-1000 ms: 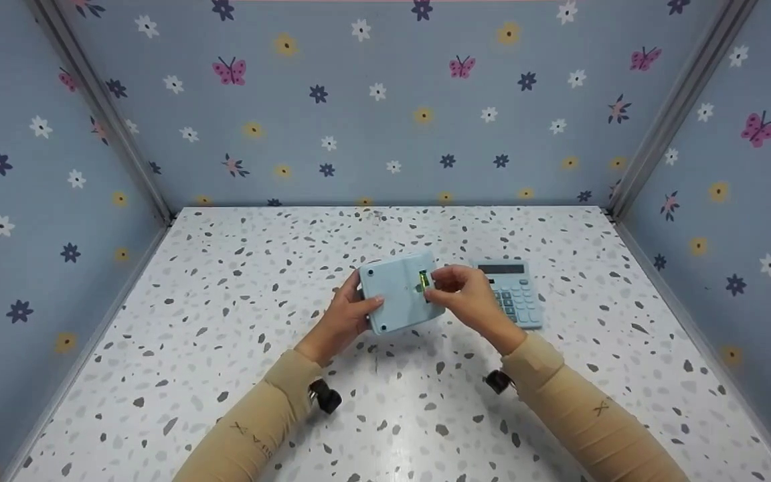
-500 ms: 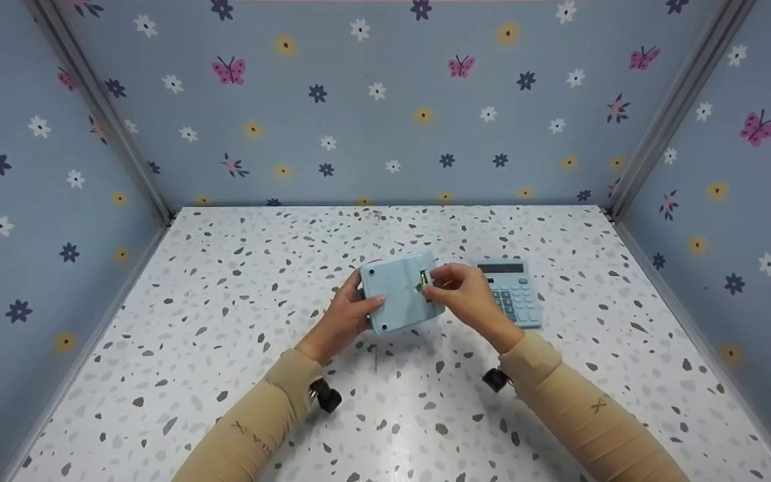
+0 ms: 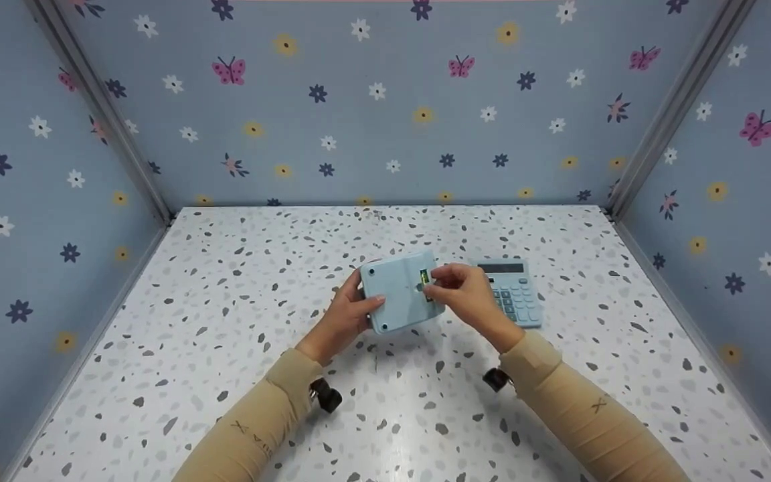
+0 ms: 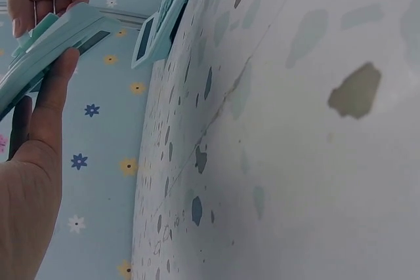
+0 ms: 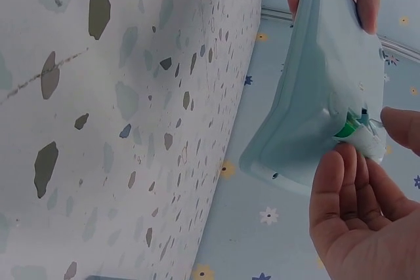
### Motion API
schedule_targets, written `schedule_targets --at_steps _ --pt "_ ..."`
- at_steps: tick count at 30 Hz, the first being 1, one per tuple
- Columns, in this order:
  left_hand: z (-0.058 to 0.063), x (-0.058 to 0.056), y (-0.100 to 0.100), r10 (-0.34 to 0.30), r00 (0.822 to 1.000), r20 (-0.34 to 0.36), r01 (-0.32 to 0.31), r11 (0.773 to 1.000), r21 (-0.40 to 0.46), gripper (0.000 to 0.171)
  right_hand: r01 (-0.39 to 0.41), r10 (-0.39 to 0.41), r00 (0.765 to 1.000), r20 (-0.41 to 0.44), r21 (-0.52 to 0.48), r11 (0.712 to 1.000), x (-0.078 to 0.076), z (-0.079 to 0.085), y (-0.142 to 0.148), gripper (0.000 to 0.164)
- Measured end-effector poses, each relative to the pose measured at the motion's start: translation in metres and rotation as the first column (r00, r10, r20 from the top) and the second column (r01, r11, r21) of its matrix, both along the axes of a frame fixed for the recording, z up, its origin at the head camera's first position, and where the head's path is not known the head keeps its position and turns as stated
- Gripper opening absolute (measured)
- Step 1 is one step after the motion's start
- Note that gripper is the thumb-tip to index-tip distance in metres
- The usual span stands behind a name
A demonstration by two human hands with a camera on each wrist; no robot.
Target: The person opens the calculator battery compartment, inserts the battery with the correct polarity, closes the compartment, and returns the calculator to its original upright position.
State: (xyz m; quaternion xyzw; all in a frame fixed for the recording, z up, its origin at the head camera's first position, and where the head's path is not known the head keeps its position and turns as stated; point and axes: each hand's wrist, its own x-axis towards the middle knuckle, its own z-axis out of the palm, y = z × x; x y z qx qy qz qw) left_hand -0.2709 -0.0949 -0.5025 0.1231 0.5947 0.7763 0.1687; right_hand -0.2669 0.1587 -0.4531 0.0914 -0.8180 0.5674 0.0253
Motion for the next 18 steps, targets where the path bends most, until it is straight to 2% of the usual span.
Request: schedule_targets --at_steps 8,18 --pt "-0.002 0.0 0.0012 -0.003 1.0 -0.006 0.003 1.0 0.008 0.073 0.036 -0.036 0.999 0.019 0.003 0.999 -0.0008 -0.003 -0.0008 0.022" --pt "-0.0024 -0.0004 0.0009 0.009 1.0 0.0 -0.009 1.0 0.01 0.074 0.035 -0.035 0.999 0.017 0.011 0.999 -0.0018 -0.0022 -0.001 0.022"
